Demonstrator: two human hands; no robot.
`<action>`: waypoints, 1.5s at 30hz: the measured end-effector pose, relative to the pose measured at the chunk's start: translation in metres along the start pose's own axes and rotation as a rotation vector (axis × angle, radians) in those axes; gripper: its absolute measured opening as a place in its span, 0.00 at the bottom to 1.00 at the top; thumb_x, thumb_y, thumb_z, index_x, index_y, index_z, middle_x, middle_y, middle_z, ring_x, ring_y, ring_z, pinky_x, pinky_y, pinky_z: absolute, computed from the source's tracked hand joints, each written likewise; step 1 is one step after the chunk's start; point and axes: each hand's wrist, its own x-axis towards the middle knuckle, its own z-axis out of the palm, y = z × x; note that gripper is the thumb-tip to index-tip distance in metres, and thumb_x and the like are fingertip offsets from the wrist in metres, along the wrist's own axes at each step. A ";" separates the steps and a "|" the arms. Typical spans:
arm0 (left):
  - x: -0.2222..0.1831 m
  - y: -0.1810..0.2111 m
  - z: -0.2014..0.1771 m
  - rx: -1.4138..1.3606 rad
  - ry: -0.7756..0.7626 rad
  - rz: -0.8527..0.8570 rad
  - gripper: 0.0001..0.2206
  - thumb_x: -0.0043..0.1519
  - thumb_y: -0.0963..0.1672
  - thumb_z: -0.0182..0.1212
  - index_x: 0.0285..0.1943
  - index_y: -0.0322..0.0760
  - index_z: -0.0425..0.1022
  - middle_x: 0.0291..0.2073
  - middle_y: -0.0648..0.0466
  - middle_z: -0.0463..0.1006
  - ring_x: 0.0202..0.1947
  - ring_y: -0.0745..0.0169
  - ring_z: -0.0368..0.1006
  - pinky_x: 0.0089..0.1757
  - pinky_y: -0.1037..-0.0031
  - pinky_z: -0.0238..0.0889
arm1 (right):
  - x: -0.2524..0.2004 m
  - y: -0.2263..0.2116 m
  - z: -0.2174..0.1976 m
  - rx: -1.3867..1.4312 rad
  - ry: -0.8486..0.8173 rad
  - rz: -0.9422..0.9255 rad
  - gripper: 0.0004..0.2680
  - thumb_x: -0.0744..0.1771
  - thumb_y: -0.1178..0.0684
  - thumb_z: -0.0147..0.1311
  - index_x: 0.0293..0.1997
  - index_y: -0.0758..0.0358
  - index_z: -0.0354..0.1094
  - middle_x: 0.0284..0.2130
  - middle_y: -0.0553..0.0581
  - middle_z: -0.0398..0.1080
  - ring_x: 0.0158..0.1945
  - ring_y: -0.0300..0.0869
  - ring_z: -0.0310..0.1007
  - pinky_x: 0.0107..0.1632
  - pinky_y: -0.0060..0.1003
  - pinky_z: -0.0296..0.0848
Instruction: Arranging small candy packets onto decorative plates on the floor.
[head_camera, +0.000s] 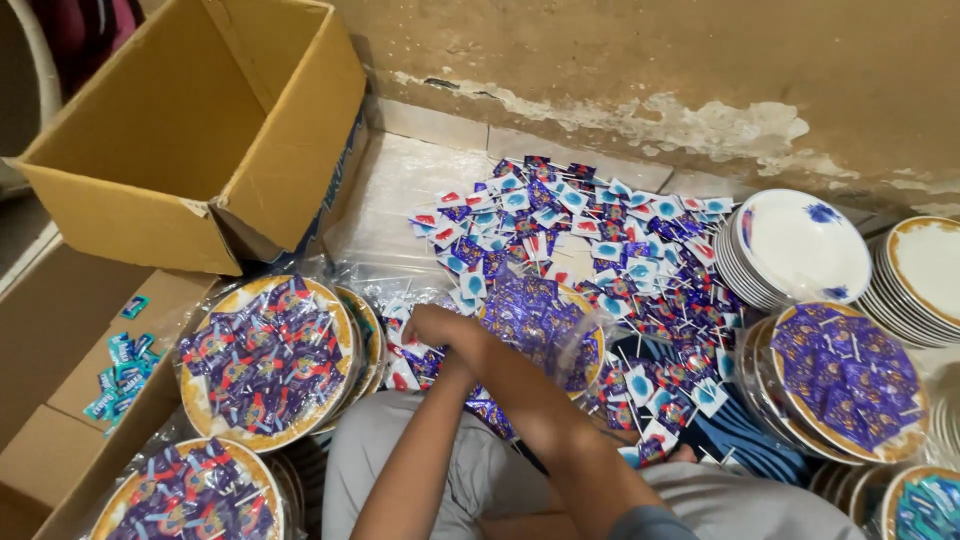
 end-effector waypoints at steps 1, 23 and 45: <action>-0.004 0.002 -0.004 0.028 -0.030 -0.010 0.20 0.63 0.44 0.49 0.65 0.34 0.69 0.54 0.38 0.74 0.58 0.33 0.69 0.52 0.47 0.68 | 0.007 0.003 0.000 -0.002 0.002 -0.005 0.12 0.64 0.61 0.53 0.45 0.49 0.81 0.41 0.67 0.78 0.47 0.64 0.77 0.52 0.51 0.76; -0.030 0.030 -0.048 -0.236 -0.176 0.027 0.21 0.62 0.39 0.50 0.67 0.33 0.66 0.54 0.33 0.75 0.58 0.32 0.71 0.56 0.50 0.66 | -0.311 0.114 -0.143 0.438 0.793 0.356 0.11 0.60 0.55 0.68 0.43 0.64 0.80 0.31 0.69 0.76 0.34 0.54 0.76 0.38 0.46 0.75; -0.026 0.025 -0.052 -0.192 -0.166 -0.066 0.23 0.64 0.43 0.56 0.70 0.37 0.62 0.53 0.33 0.77 0.59 0.35 0.72 0.57 0.52 0.66 | -0.257 0.162 -0.023 1.234 0.959 0.544 0.05 0.59 0.66 0.64 0.32 0.72 0.74 0.21 0.64 0.69 0.26 0.50 0.79 0.32 0.43 0.84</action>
